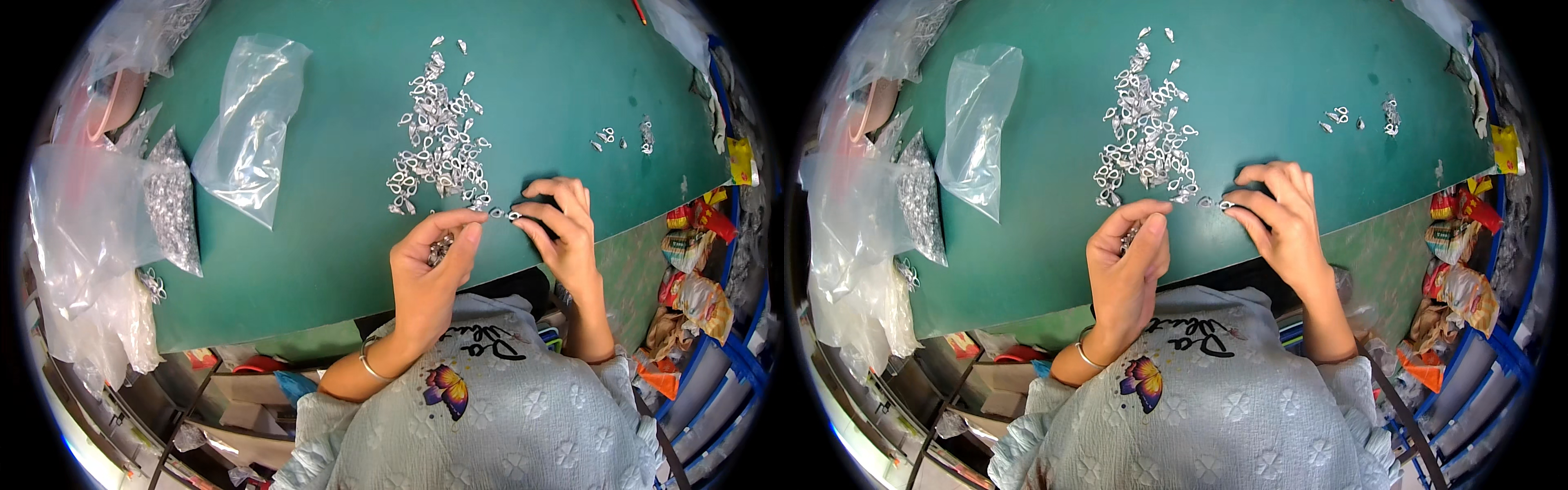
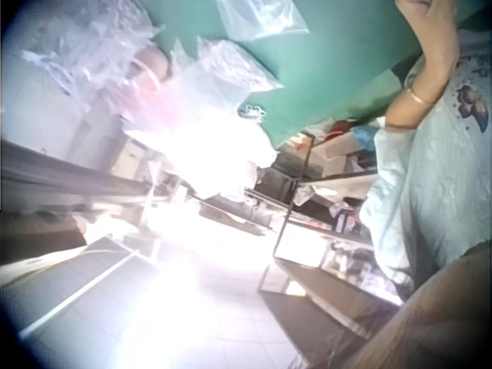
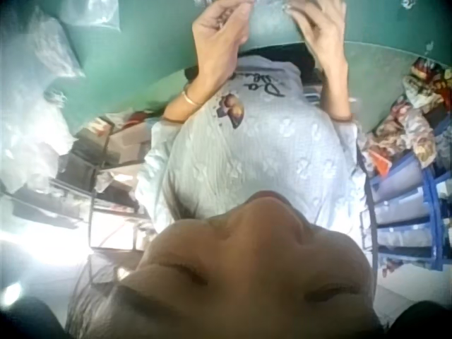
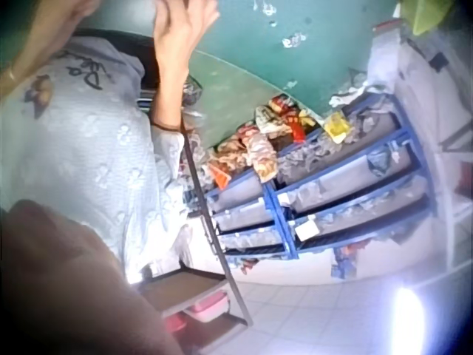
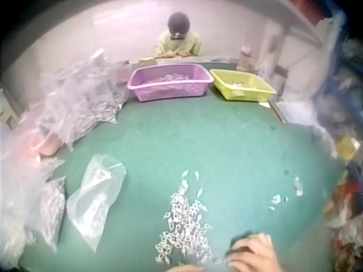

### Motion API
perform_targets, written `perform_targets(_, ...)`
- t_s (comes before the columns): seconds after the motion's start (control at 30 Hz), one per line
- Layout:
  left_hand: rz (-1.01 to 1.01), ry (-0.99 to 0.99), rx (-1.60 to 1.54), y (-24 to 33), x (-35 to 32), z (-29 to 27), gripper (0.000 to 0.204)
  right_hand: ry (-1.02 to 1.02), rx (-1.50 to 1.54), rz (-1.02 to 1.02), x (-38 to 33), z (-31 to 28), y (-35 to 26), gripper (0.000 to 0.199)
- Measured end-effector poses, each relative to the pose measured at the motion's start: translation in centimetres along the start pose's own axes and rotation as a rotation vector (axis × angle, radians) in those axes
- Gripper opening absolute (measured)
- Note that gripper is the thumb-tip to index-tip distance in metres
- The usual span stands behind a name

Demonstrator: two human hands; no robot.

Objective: The person sits at a green workbench and repeatedly picks up small silver metal loops and jump rings. They use their fingers to open and close the rings, linking them together into small chains or clusters. The person occasionally places the assembled pieces into a purple plastic tray or a clear plastic bag on the table.

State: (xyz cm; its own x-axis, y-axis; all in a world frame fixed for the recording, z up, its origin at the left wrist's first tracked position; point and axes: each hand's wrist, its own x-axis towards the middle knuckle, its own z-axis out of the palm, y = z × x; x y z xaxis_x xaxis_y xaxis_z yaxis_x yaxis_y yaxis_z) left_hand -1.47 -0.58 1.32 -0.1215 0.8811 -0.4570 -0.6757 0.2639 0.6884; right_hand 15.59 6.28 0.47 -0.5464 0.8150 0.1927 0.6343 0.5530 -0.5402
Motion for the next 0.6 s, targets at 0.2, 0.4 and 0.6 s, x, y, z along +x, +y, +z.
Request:
perform_targets(0.2,0.097,-0.044,0.189,-1.1,-1.2,0.2,0.021,0.169,0.412,0.147,-1.3,-0.6,-2.3,0.014)
perform_targets(0.4,0.192,-0.194,0.333,-1.5,-2.8,0.7,0.021,0.094,0.708,0.16,-3.0,-1.9,-4.5,0.012)
perform_targets(0.6,0.21,-0.232,0.328,-1.6,-4.1,0.8,0.018,0.162,0.717,0.15,-4.4,-2.3,-6.0,0.015)
